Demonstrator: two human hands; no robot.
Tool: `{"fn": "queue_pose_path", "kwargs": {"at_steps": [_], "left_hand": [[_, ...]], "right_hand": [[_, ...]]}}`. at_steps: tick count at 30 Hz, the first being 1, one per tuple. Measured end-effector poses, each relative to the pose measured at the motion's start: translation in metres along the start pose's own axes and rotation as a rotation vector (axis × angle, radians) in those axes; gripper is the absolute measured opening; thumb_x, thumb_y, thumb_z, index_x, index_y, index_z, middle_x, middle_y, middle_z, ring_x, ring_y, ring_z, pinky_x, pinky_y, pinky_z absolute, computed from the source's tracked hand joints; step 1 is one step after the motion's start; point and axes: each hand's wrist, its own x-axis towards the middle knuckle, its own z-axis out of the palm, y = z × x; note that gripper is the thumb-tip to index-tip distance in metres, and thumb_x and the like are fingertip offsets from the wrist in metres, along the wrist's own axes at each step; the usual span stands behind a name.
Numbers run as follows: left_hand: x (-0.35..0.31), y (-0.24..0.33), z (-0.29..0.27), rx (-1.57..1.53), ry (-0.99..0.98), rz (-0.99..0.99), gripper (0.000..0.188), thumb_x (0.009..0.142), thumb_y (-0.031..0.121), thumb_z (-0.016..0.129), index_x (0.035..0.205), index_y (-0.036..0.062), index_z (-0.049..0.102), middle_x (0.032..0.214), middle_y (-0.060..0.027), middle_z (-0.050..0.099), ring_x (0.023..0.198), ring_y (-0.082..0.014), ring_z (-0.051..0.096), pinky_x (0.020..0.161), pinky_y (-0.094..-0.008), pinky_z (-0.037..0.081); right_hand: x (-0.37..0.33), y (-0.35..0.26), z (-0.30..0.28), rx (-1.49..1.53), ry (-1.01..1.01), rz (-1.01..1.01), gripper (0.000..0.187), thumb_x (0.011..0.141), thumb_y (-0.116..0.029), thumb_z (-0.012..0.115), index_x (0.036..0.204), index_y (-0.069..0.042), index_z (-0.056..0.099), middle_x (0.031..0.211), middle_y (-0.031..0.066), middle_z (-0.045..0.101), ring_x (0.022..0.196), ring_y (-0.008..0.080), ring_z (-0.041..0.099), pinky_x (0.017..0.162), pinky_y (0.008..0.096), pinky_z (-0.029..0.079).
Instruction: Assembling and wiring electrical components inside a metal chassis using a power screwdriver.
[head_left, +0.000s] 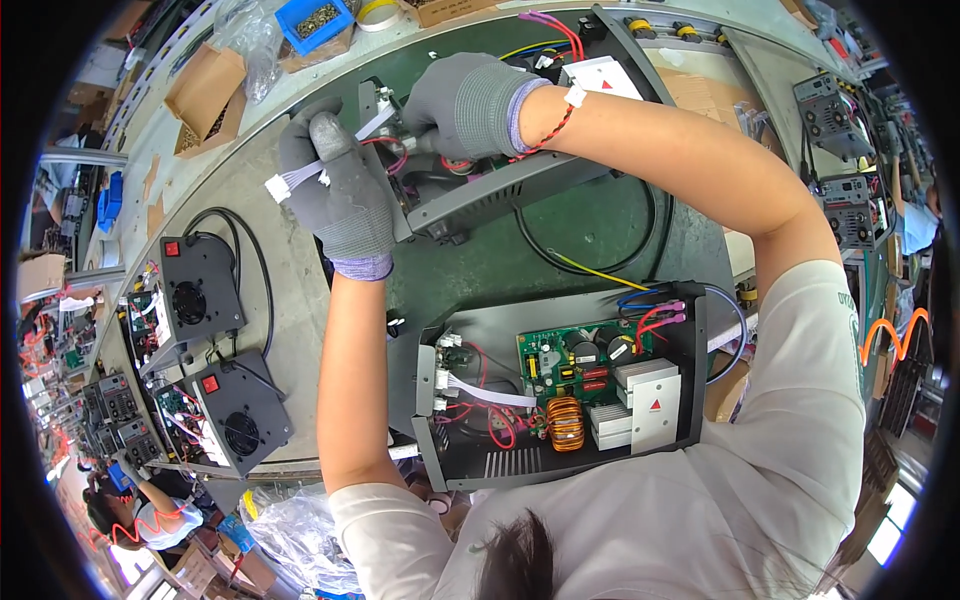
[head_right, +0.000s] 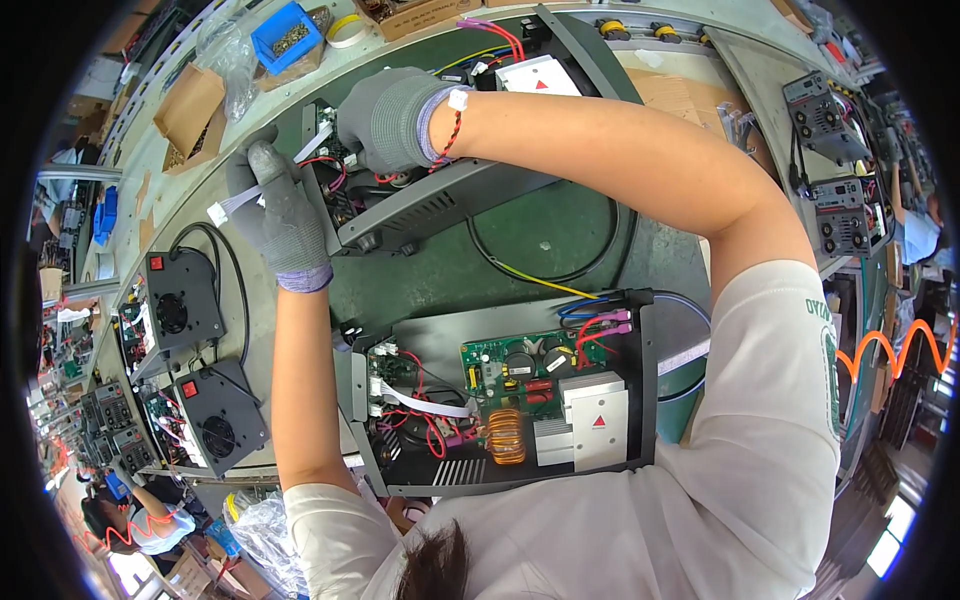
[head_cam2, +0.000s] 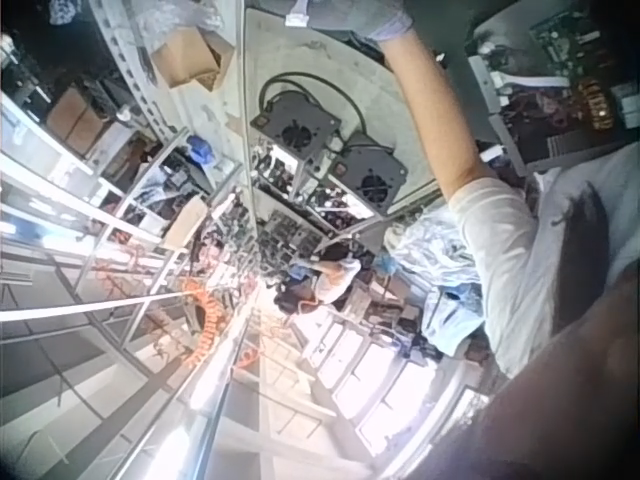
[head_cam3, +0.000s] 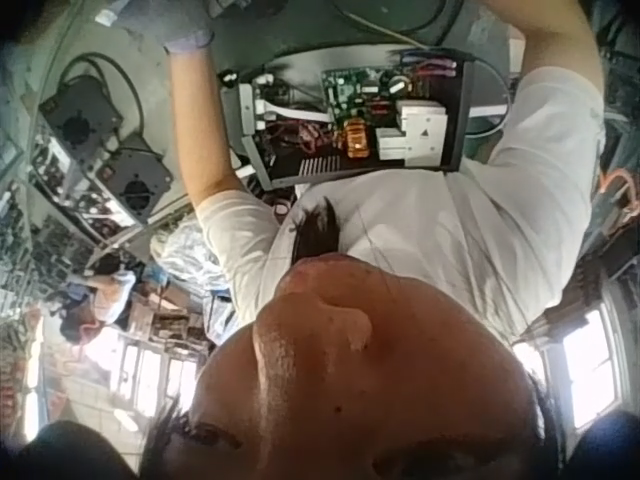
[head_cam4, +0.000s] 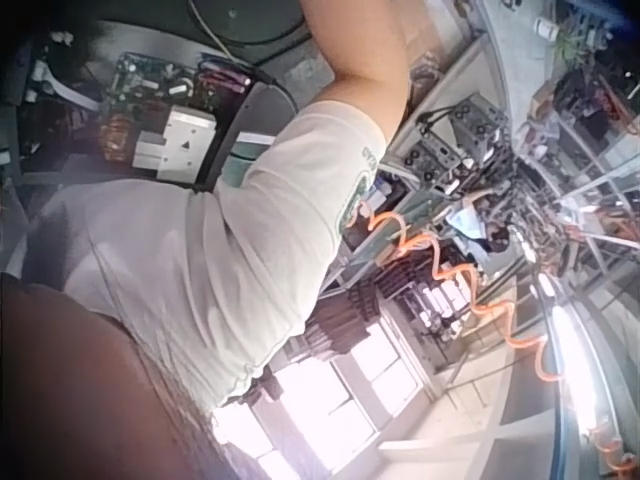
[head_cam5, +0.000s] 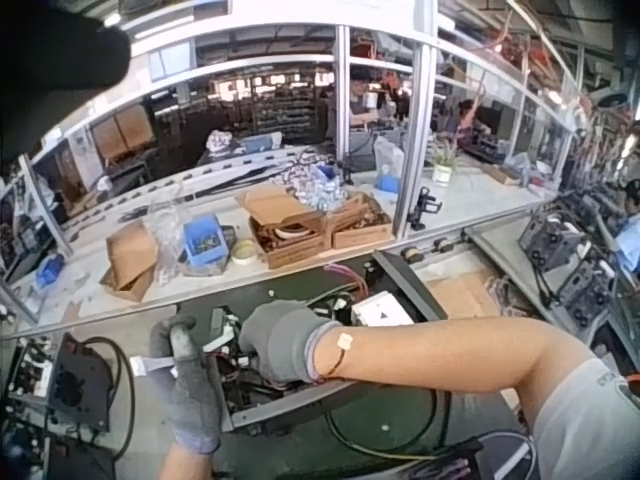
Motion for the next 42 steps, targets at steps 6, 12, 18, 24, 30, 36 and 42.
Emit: {"fn": "queue_pose_path", "kwargs": {"at_steps": [6,12,18,24,30,36,42], "left_hand": [[0.005,-0.014,-0.005,0.049,0.003,0.083,0.033,0.106,0.031,0.052,0.112,0.0004,0.063,0.093,-0.0031,0.06,0.079,-0.0068,0.049,0.068,-0.0227,0.043],[0.001,-0.001,0.005,-0.092,-0.017,-0.011,0.035,0.106,0.03,0.052,0.112,-0.0019,0.064,0.072,0.0014,0.049,0.067,-0.0066,0.043,0.06,-0.0243,0.037],[0.002,-0.006,0.002,-0.139,-0.035,-0.051,0.033,0.106,0.031,0.053,0.109,0.0001,0.062,0.085,-0.0014,0.058,0.07,-0.0066,0.05,0.059,-0.0228,0.041],[0.002,-0.003,0.001,-0.109,-0.038,-0.042,0.032,0.106,0.031,0.052,0.108,0.0003,0.063,0.082,-0.0012,0.057,0.069,-0.0068,0.05,0.06,-0.0236,0.041],[0.002,-0.008,0.003,-0.176,-0.033,-0.048,0.037,0.106,0.032,0.055,0.112,-0.0033,0.064,0.07,0.0015,0.049,0.066,-0.0069,0.043,0.059,-0.0237,0.035],[0.002,-0.008,0.002,-0.215,-0.048,-0.06,0.035,0.106,0.028,0.054,0.112,-0.0049,0.063,0.071,0.001,0.05,0.066,-0.0072,0.043,0.059,-0.0241,0.035],[0.003,-0.007,0.001,-0.167,-0.039,-0.051,0.033,0.106,0.025,0.054,0.11,-0.0055,0.064,0.071,0.0,0.052,0.066,-0.0074,0.046,0.06,-0.0239,0.037]], "right_hand": [[0.0,-0.002,0.0,-0.02,0.031,-0.046,0.02,0.085,-0.027,0.066,0.095,-0.013,0.075,0.083,0.0129,0.071,0.083,0.0341,0.07,0.078,0.0452,0.056],[0.002,0.0,0.002,-0.038,0.039,-0.025,0.02,0.085,-0.027,0.066,0.095,-0.013,0.075,0.083,0.0129,0.071,0.082,0.0335,0.07,0.077,0.0445,0.056],[0.002,0.005,0.006,-0.024,0.079,-0.07,0.02,0.084,-0.027,0.066,0.093,-0.011,0.075,0.081,0.0136,0.07,0.08,0.0342,0.069,0.077,0.0442,0.055],[0.003,0.003,0.003,-0.003,0.063,-0.074,0.02,0.083,-0.027,0.066,0.09,-0.01,0.074,0.077,0.0143,0.069,0.077,0.0349,0.067,0.073,0.0453,0.054],[0.006,0.008,0.004,-0.016,0.063,-0.145,0.019,0.085,-0.028,0.067,0.089,-0.011,0.074,0.075,0.014,0.068,0.076,0.0346,0.067,0.072,0.0457,0.053],[0.004,-0.001,-0.003,-0.148,0.016,-0.109,0.018,0.087,-0.03,0.067,0.093,-0.015,0.074,0.076,0.0121,0.068,0.078,0.0333,0.068,0.073,0.0459,0.054],[0.002,-0.01,-0.009,-0.211,-0.014,-0.081,0.017,0.087,-0.028,0.066,0.094,-0.016,0.074,0.078,0.0109,0.069,0.079,0.0333,0.069,0.072,0.0461,0.054]]}}
